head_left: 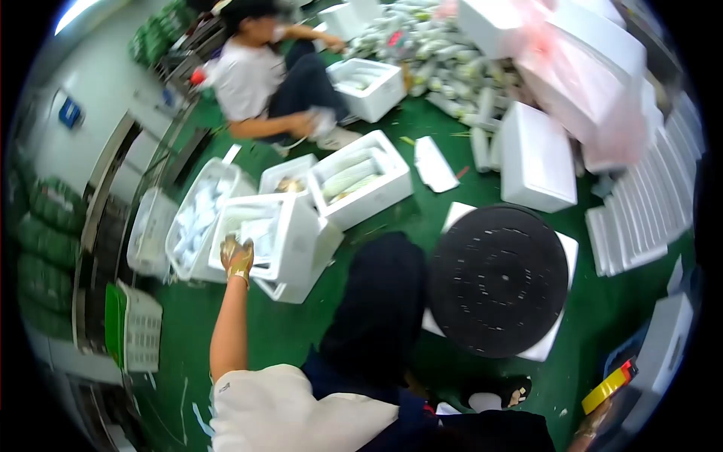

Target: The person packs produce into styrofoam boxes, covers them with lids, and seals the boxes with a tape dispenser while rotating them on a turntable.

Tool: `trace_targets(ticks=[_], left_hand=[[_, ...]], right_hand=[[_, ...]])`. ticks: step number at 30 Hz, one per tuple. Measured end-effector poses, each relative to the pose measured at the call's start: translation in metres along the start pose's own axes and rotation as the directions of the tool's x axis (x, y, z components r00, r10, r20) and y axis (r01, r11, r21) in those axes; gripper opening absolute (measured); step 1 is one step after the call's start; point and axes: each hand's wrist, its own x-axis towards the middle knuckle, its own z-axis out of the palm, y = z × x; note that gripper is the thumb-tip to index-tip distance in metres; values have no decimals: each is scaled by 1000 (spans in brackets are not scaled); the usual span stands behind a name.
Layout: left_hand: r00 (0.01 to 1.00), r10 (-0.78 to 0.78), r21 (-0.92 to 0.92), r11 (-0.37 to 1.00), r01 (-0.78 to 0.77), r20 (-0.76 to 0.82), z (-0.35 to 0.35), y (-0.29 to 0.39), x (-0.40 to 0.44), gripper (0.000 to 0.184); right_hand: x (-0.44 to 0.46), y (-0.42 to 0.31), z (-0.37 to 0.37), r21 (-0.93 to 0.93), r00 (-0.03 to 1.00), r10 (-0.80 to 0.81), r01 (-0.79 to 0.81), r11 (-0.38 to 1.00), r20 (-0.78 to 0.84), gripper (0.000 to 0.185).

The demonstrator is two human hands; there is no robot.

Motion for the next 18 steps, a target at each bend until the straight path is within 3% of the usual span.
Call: trace_targets(ticks=[1,3,4,5,6,7,8,9,10,11,12,13,15,16,17,18], left_hand=[[962,-253,112,964,241,105,-12,-25,-10,66],[860,-507,151,856,494,60,-20,-71,-16,80],[777,-624,23,781,625,76,0,-114,-7,86],[685,-721,-113,675,729,106,30,-157,9,92],[714,-631,-453,564,691,304,45,-184,16,99],[622,-586,-537,343,771,519,44,-181,27,93],[576,-421,-530,233,815,700,35,-173,38,81],[496,-406,-528,38,848,767,67,-172,40,65],[494,-190,-516,-94,851,849,116,-185,33,52],[348,-191,-391,-285,875,918,94,-132,20,45],[432,196,-225,-628,745,880,157,-137,0,43],[570,181,-345,-638,689,802,215,-144,-15,40],[387,5,-291,-651,701,922,201,-130,-7,40],[387,24,-290,-618,731,922,183,-126,-6,43],[392,45,-294,-583,757,919,166,-119,-3,48],[483,53,-363,-590,722,874,168,-113,-4,48]], right_hand=[[-13,-25,29,-21,995,-35,37,999,91,43],[-39,-81,103,-14,950,-112,121,993,293,46],[-84,-132,157,64,886,-236,230,971,400,47],[-85,-153,198,-6,910,-95,106,994,403,46],[-126,-191,265,52,859,-235,238,970,454,48],[-155,-212,320,145,783,-291,254,956,550,53],[-193,-242,374,237,562,-349,264,935,750,60],[-231,-271,429,320,291,-375,220,922,880,69],[-256,-270,469,205,303,-191,-17,979,934,68],[-281,-270,509,81,305,0,-254,964,952,69],[-304,-263,539,117,319,-73,-121,986,945,59],[-315,-238,564,193,354,-74,-312,930,932,47],[-347,-231,572,180,371,-227,158,971,900,38],[-340,-213,563,176,446,-238,176,968,863,41],[-334,-213,551,198,464,-201,57,979,863,44],[-328,-214,538,221,480,-164,-63,973,862,48]])
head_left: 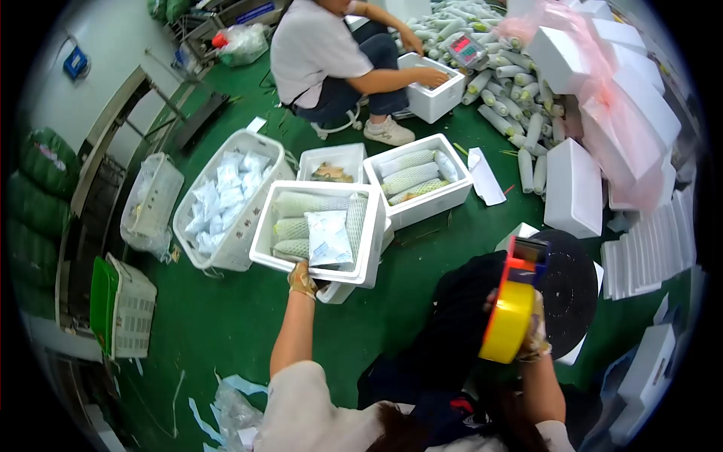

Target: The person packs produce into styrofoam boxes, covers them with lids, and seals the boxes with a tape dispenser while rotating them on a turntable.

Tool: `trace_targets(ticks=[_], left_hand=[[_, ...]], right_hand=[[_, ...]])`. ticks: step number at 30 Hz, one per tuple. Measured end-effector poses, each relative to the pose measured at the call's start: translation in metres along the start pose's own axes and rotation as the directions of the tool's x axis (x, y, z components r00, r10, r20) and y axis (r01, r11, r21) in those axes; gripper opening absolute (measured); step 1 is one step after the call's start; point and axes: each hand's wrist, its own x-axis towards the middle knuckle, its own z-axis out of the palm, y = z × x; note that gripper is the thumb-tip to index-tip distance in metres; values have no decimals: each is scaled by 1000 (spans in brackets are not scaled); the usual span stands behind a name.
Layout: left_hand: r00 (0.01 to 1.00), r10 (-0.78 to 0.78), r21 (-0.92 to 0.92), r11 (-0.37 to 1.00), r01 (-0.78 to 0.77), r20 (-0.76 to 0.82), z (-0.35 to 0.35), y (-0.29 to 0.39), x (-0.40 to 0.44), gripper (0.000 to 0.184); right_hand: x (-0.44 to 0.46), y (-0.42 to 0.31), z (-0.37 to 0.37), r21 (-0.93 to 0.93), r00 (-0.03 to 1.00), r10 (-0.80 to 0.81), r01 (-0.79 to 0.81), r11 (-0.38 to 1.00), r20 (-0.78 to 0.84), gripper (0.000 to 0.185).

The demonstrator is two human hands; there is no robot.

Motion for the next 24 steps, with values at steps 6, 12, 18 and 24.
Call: trace_targets(ticks=[6,12,18,24], left_hand=[[999,-31,68,997,31,6,100,-38,-62,39],[981,-29,253,967,-20,191,191,-70,-84,39],[811,121,612,596,-521,573,348,-78,-83,30],[497,-322,539,52,-841,806,516,-163,-160,32]], right_hand=[[-38,-62,-86,262,981,28,24,965,-194,30],[45,-60,-116,683,1000,-12,24,730,-23,53],[155,-76,-183,408,888,-459,421,811,-4,39],[11,-94,-166,-684,605,-670,267,679,-430,46]])
